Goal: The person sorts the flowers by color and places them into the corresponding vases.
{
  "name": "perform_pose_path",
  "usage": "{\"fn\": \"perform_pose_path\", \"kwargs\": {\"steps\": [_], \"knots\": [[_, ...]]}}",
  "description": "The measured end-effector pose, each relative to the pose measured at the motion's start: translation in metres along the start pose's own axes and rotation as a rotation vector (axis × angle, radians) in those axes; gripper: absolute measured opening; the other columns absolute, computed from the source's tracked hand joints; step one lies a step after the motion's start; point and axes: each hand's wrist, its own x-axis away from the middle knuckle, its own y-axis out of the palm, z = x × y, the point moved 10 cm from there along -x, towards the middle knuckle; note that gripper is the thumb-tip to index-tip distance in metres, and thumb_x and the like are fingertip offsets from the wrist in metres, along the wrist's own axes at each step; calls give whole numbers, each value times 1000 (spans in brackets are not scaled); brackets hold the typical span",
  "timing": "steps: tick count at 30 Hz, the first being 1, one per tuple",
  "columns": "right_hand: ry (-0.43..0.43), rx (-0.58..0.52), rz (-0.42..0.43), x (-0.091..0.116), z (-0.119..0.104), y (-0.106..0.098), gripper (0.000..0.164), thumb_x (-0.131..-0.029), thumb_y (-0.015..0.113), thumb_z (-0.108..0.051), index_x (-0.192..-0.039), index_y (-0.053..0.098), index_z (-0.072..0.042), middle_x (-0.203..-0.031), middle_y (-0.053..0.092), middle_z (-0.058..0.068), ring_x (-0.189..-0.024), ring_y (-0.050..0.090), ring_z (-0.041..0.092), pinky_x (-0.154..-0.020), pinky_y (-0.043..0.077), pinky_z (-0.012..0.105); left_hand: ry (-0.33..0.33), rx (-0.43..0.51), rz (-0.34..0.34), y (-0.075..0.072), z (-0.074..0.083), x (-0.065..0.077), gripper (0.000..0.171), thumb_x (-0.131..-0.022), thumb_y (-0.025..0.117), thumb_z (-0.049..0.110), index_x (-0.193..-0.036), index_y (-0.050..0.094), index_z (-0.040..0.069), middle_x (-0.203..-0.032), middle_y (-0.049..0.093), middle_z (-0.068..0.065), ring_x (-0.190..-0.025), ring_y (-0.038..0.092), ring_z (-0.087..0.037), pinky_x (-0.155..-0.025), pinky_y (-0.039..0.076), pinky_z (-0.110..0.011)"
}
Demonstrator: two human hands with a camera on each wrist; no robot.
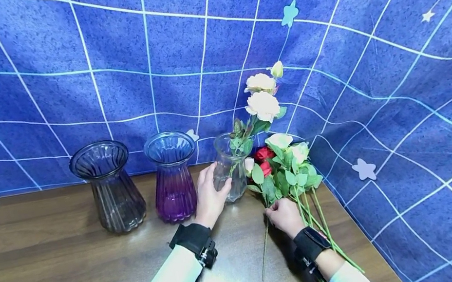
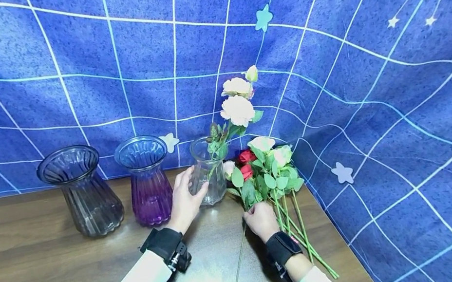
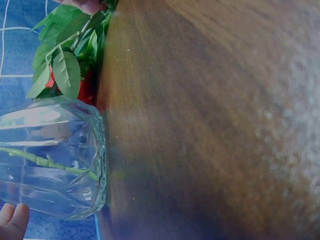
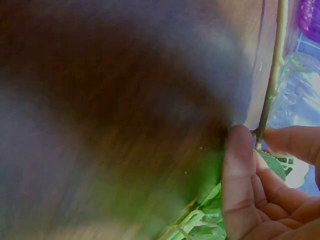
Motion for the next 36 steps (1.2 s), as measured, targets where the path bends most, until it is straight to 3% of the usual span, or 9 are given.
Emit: {"fn": "perform_pose_path", "kwargs": {"steps": [6,10,13,17,25,30,36], "knots": [[95,-133,-64,0,11,6,20,-83,66,-16,-67,68,-3,-46,57,-2,-37,53,6,-42,49,22,3,1,-1,3,1,1,56,-83,70,18,-132,49,2,-128,50,-19,-121,47,-33,-105,41,-43],[158,-294,-94,1,17,8,17,-84,64,-10,-74,68,4,-52,61,4,-41,57,8,-44,54,25,5,1,-1,4,1,1,56,-83,70,18,-132,49,2,-128,50,-19,-120,47,-33,-105,41,-43],[199,-433,-95,1,21,8,14,-84,61,-3,-81,67,10,-59,65,11,-45,59,10,-47,57,27,14,9,3,4,3,1,56,-83,70,17,-132,49,1,-128,50,-19,-119,48,-32,-104,42,-43],[234,-533,-74,1,25,3,15,-85,60,-1,-88,66,13,-64,67,14,-46,60,10,-49,58,27,26,18,17,3,4,0,55,-82,71,16,-131,50,1,-127,50,-19,-118,49,-32,-101,44,-43],[236,-593,-6,2,25,-16,18,-86,60,-1,-94,66,14,-65,66,11,-48,59,7,-49,56,21,22,33,30,2,3,-2,61,-77,76,18,-130,50,1,-127,50,-18,-118,49,-33,-103,43,-42],[225,-654,1,6,19,-23,21,-87,59,-1,-98,64,16,-72,69,15,-52,60,7,-51,56,20,11,36,46,2,-4,-3,65,-74,79,18,-130,50,2,-127,50,-18,-117,48,-32,-103,42,-42],[203,-778,82,12,18,-48,24,-88,58,0,-100,60,20,-63,65,4,-52,62,8,-52,56,20,13,34,53,3,-5,-2,64,-74,79,17,-129,50,1,-125,51,-18,-116,49,-32,-101,43,-43]]}}
